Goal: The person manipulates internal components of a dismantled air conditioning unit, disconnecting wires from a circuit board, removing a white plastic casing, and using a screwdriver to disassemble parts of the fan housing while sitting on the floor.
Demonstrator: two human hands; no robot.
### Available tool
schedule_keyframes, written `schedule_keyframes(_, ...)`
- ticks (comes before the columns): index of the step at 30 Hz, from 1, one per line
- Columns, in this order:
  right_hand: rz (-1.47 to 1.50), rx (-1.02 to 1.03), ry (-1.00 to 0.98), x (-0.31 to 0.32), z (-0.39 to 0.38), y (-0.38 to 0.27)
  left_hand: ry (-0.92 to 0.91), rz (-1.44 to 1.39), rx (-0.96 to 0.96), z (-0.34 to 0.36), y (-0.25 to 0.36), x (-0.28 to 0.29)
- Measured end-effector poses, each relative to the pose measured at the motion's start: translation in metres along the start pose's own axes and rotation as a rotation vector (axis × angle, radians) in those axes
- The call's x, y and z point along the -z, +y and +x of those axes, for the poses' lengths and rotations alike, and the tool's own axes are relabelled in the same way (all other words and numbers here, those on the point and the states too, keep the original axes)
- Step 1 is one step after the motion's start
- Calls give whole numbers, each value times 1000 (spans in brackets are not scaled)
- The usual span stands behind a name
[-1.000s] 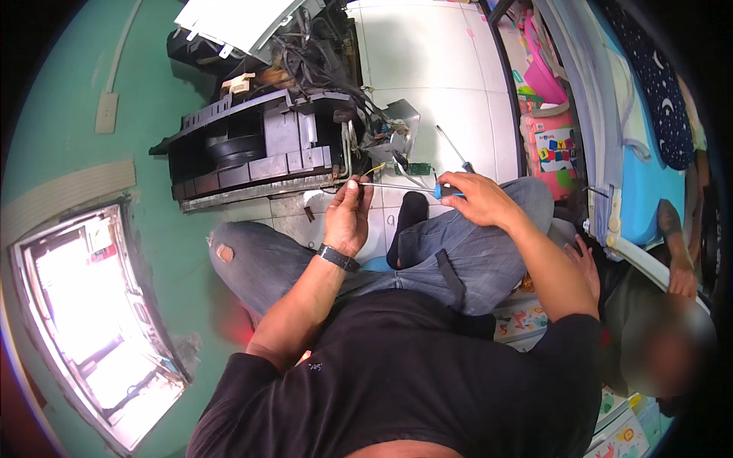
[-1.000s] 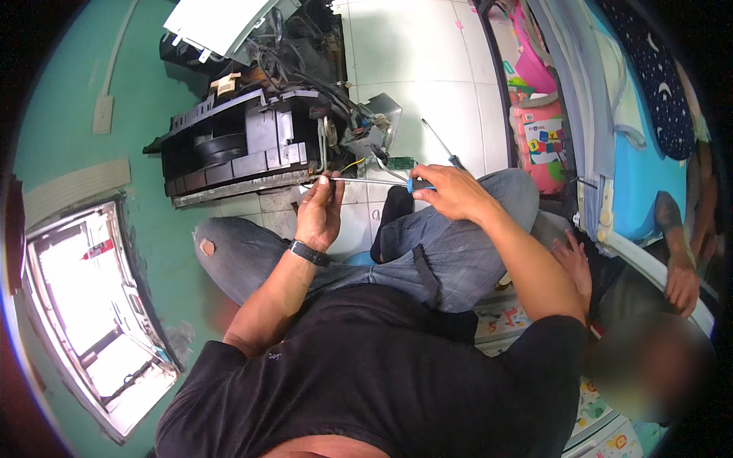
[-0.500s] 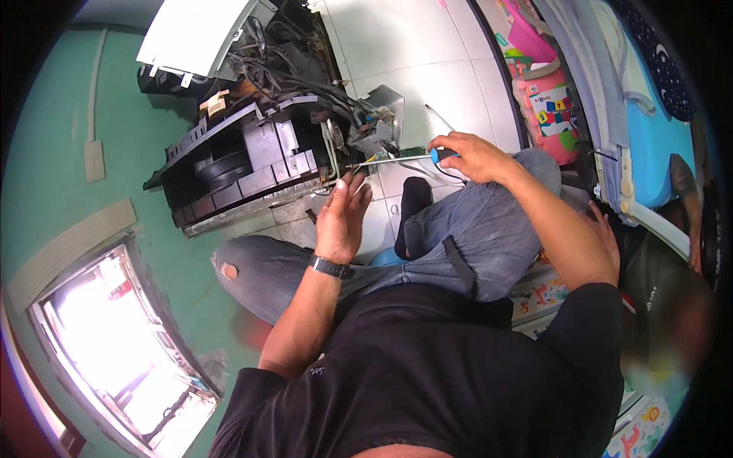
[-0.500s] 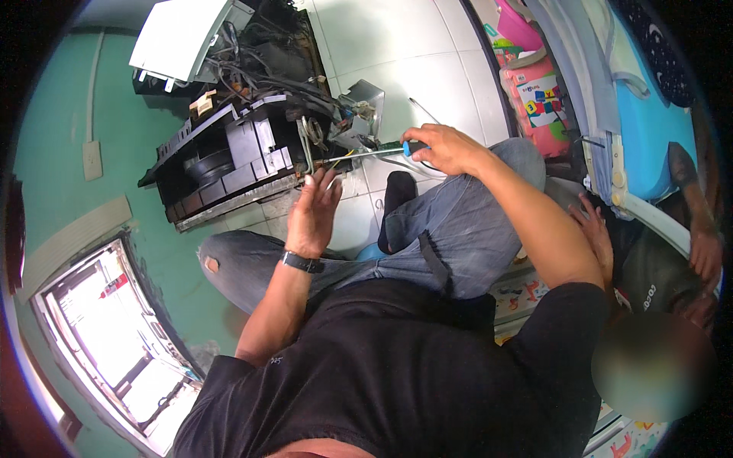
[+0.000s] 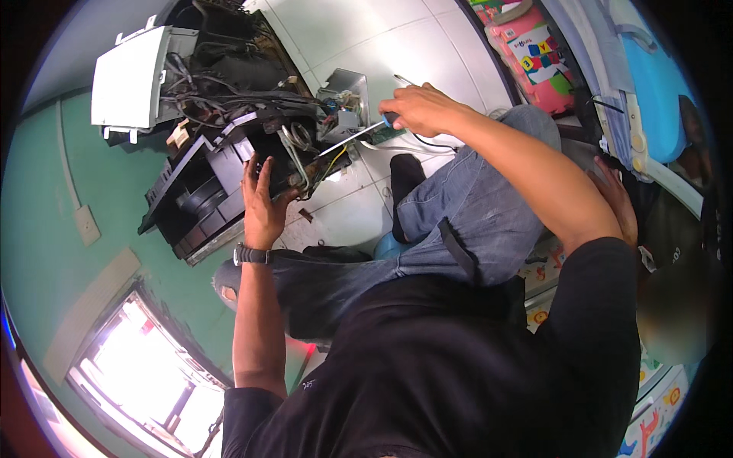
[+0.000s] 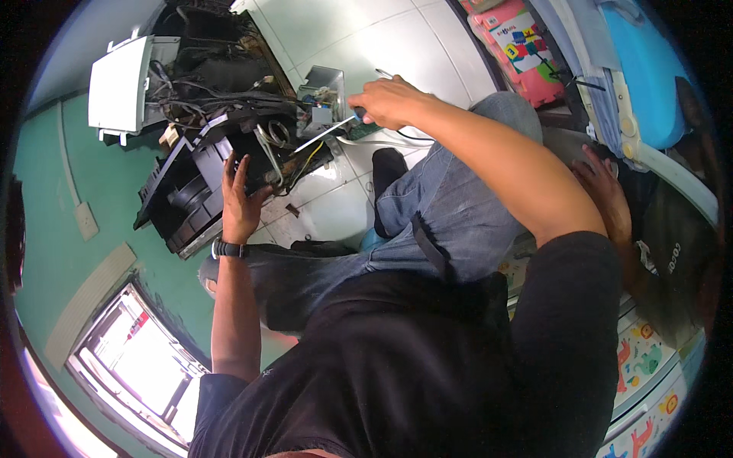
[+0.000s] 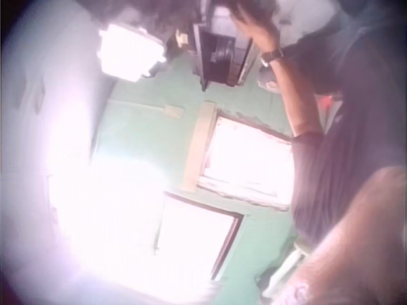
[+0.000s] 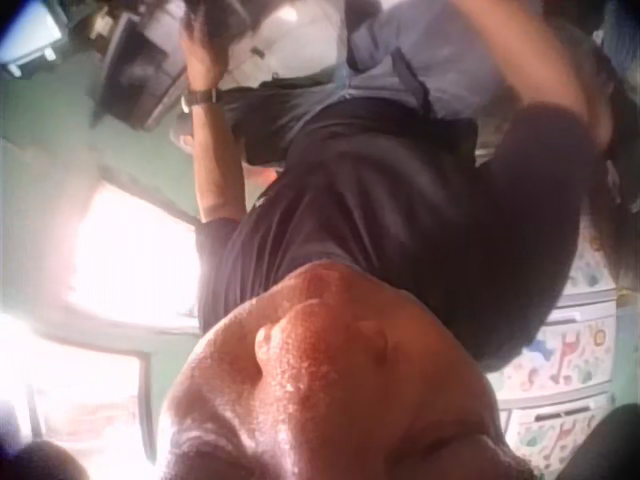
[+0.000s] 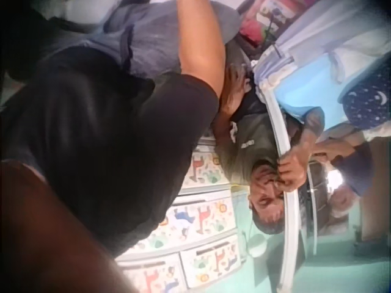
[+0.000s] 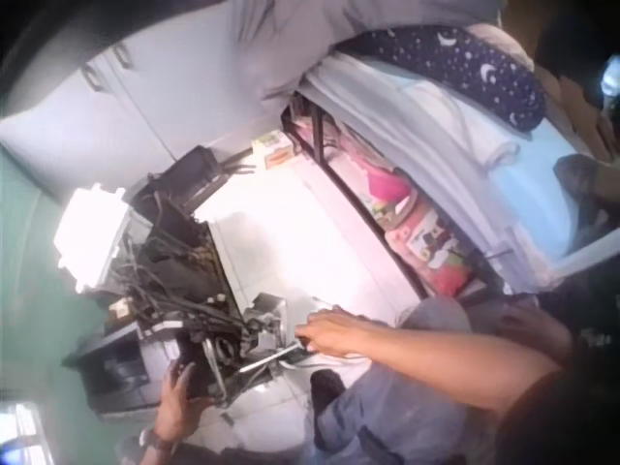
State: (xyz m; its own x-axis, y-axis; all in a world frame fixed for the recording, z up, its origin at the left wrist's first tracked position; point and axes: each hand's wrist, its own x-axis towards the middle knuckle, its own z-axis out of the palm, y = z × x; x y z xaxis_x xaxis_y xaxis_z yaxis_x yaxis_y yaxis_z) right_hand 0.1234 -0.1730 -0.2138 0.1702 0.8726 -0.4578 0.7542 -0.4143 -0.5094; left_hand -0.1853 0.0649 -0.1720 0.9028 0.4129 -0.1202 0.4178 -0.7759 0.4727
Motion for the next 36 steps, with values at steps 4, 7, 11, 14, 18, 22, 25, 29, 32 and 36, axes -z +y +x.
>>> schedule_keyframes(4, 13, 10, -7, -15, 11, -1, -26, 50, 41, 2, 5, -2)
schedule_keyframes(7, 8, 1, -44, -21, 17, -4, -21, 38, 28, 0, 3, -3)
schedule_keyframes(11, 24, 16, -89, -19, 23, -6, -31, 41, 49, 3, 9, 0)
schedule_keyframes(14, 27, 37, -86, -24, 27, -5, -32, 35, 55, 4, 11, 0)
schedule_keyframes(18, 35, 54, -104, -27, 30, -5, -41, 64, 60, 5, 15, -1)
schedule_keyframes(22, 42, 49, -117, -27, 34, -7, -29, 69, 40, 5, 14, -1)
schedule_keyframes(25, 42, 57, -122, -27, 35, -9, -30, 71, 32, 5, 14, -1)
schedule_keyframes(29, 47, 39, -132, -24, 34, -11, -36, 81, 39, 6, 14, -1)
schedule_keyframes(32, 54, 38, -129, -24, 33, -12, -36, 85, 34, 5, 14, 0)
schedule_keyframes(36, 75, 45, -128, -25, 33, -13, -39, 86, 48, 5, 14, -1)
